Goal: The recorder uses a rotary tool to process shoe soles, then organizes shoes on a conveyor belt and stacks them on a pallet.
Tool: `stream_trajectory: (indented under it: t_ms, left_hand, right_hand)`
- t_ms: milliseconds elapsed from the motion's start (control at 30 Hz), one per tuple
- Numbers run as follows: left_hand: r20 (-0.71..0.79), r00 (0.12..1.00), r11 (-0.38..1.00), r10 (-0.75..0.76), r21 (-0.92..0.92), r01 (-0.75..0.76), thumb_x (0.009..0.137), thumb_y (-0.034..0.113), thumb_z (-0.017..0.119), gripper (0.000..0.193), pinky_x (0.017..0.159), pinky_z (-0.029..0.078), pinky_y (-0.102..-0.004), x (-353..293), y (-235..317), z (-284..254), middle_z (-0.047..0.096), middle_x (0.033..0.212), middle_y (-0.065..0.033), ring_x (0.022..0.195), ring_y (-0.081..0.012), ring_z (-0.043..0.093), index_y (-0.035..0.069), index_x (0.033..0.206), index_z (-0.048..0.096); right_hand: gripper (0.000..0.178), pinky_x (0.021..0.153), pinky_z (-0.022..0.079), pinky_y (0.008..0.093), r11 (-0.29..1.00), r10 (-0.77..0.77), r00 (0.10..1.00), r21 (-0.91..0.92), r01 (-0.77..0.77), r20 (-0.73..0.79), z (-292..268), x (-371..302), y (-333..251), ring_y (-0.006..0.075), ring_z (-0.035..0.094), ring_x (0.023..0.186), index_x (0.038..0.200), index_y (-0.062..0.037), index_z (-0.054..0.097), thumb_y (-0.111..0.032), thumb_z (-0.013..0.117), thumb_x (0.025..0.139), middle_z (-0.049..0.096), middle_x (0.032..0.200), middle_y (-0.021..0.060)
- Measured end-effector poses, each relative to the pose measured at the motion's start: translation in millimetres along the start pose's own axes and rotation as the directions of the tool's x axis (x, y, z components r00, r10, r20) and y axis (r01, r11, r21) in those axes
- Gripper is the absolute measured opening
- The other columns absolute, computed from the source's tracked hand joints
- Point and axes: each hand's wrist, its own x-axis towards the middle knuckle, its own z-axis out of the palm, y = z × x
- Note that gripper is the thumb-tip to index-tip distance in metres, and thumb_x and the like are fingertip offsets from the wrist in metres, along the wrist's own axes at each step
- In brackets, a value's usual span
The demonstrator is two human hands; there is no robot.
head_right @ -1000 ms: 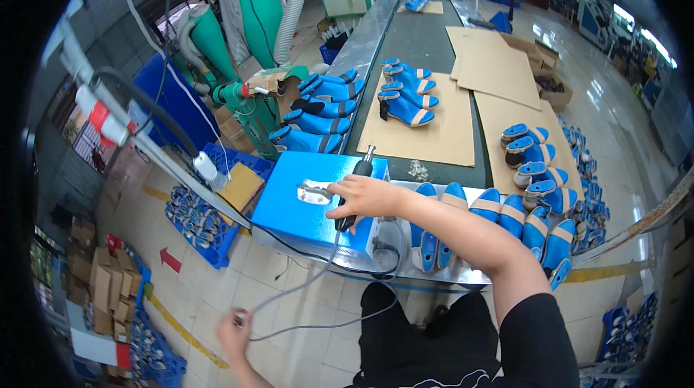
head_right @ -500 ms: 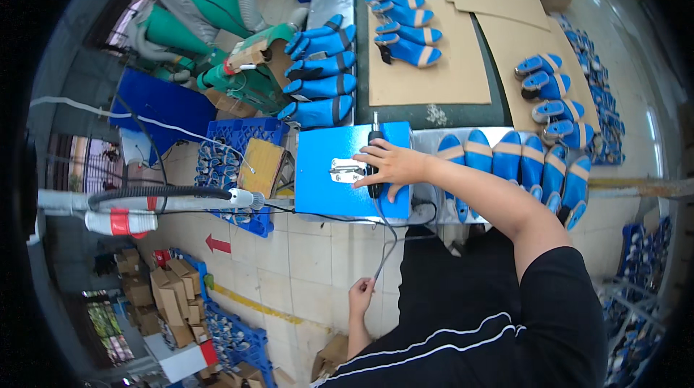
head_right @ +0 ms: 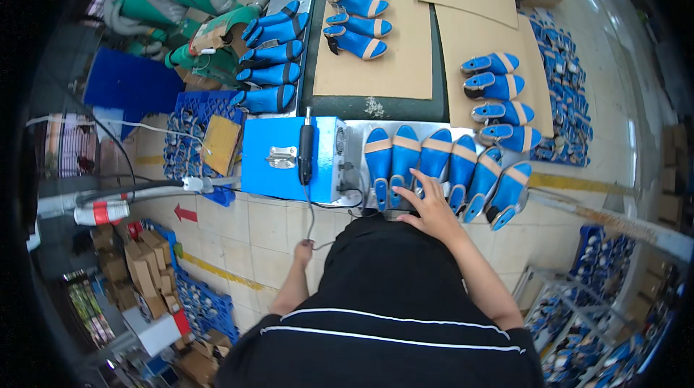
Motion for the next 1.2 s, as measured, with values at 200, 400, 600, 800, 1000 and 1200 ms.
stream_trajectory:
  t_ms: [200,400,600,800,1000,1200]
  left_hand:
    - [-0.165,0.978,0.952,-0.128,-0.296,0.075,0.104,0.034,0.064,0.032,0.067,0.050,-0.0328,25,83,31,0.071,0.089,-0.0027,0.092,-0.0178,0.069,0.010,0.123,0.072]
    - [-0.071,0.983,0.868,-0.170,-0.483,0.115,0.104,0.043,0.061,0.038,0.061,0.048,-0.0337,-8,134,24,0.066,0.080,-0.0080,0.087,-0.0190,0.070,0.012,0.124,0.071]
    - [0.594,0.803,0.660,0.057,0.581,-0.476,0.105,0.043,0.057,0.043,0.075,0.057,-0.0377,-51,224,-37,0.077,0.090,-0.0150,0.086,-0.0229,0.076,0.006,0.108,0.078]
    - [0.476,0.760,0.895,0.442,-0.296,-0.335,0.107,0.043,0.057,0.049,0.074,0.055,-0.0329,-76,420,-100,0.078,0.087,-0.0103,0.083,-0.0196,0.074,0.002,0.088,0.075]
    - [0.337,0.752,0.800,0.567,-0.444,-0.403,0.102,0.038,0.069,0.049,0.052,0.039,-0.0317,-20,473,-116,0.056,0.058,-0.0040,0.054,-0.0116,0.047,0.003,0.068,0.058]
    - [0.390,0.650,0.754,0.652,-0.423,-0.502,0.101,0.034,0.071,0.048,0.057,0.042,-0.0358,11,517,-99,0.055,0.062,-0.0074,0.060,-0.0159,0.050,0.005,0.067,0.054]
  right_hand:
    - [0.066,0.111,0.044,0.0493,0.981,0.195,0.962,0.021,-0.195,-0.192,-53,-54,67,0.0417,0.047,0.138,0.140,-0.0167,0.062,-0.028,0.088,0.081,0.042,0.155,0.0194]
    - [0.057,0.109,0.047,0.0485,0.979,0.199,0.959,0.096,-0.182,-0.205,-72,-30,118,0.0398,0.053,0.133,0.137,-0.0161,0.065,-0.028,0.086,0.085,0.046,0.151,0.0195]
    - [0.050,0.114,0.044,0.0505,0.992,0.125,0.989,0.028,-0.123,-0.085,-69,58,158,0.0448,0.048,0.139,0.133,-0.0194,0.068,-0.030,0.084,0.087,0.045,0.154,0.0215]
    - [0.048,0.118,0.037,0.0540,0.999,0.028,0.999,-0.038,-0.029,-0.018,-52,183,178,0.0463,0.043,0.143,0.133,-0.0217,0.069,-0.038,0.079,0.089,0.043,0.156,0.0234]
    - [0.062,0.120,0.031,0.0595,0.989,-0.044,0.999,-0.142,0.046,0.018,-1,361,198,0.0476,0.034,0.149,0.142,-0.0256,0.062,-0.044,0.081,0.086,0.034,0.161,0.0260]
    - [0.083,0.122,0.017,0.0684,0.961,0.089,0.993,-0.255,-0.108,-0.084,36,524,217,0.0497,0.015,0.157,0.150,-0.0297,0.055,-0.050,0.087,0.077,0.020,0.170,0.0244]
